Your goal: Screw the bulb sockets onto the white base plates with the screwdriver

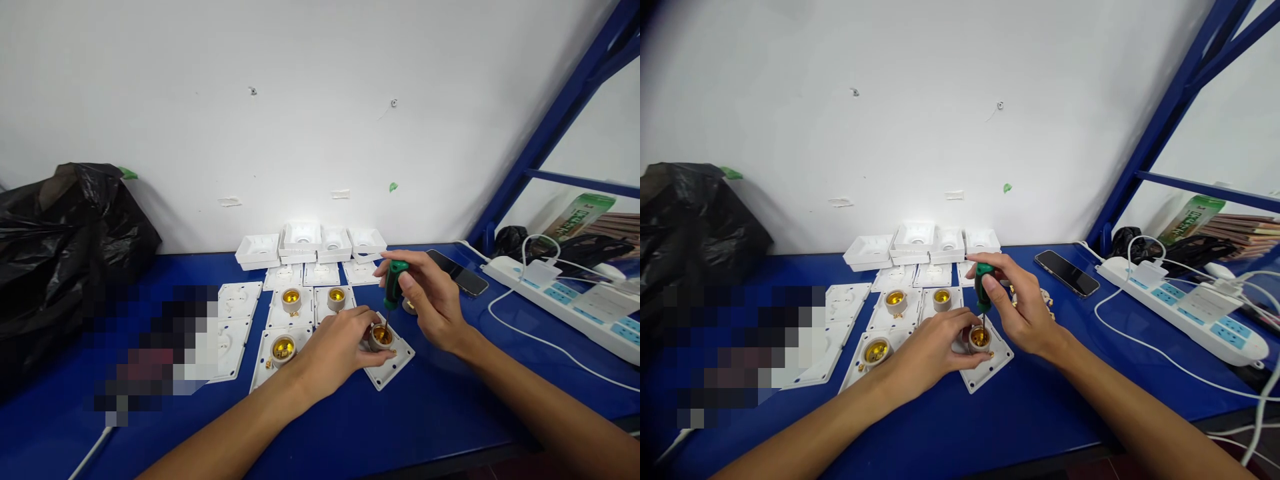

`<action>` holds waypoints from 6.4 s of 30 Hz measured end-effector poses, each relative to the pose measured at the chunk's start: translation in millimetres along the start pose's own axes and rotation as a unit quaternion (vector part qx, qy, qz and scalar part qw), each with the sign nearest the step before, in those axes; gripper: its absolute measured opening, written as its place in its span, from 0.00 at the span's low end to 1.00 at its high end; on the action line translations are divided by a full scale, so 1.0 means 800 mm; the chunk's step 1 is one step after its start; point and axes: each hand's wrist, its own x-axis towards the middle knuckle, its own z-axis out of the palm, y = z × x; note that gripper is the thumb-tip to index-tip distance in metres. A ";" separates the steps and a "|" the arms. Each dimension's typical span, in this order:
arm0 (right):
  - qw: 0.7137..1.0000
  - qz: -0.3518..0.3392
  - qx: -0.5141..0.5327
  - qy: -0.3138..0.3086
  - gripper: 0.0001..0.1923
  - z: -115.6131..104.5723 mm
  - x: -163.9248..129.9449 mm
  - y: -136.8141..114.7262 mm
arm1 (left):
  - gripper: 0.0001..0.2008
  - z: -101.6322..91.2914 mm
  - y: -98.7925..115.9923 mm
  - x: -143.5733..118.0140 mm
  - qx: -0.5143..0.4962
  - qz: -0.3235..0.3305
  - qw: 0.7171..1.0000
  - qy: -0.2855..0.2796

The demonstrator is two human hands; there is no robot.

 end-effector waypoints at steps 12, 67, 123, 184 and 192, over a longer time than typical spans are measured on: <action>0.991 -0.090 -0.063 0.075 0.16 0.001 0.005 0.005 | 0.17 -0.002 0.003 0.000 0.014 -0.002 1.000 -0.004; 0.997 -0.020 -0.025 0.067 0.17 0.003 0.000 0.004 | 0.17 -0.003 0.004 0.000 0.008 -0.003 1.000 -0.007; 0.996 -0.059 -0.038 0.057 0.16 0.000 0.001 0.004 | 0.17 -0.001 0.003 0.001 0.012 0.001 1.000 0.000; 0.976 0.118 0.137 0.121 0.06 0.000 0.014 0.007 | 0.16 0.000 0.001 0.001 0.012 0.009 1.000 -0.003; 0.889 0.278 0.363 0.017 0.12 -0.007 0.022 0.005 | 0.14 0.002 0.000 0.001 0.011 0.005 1.000 0.002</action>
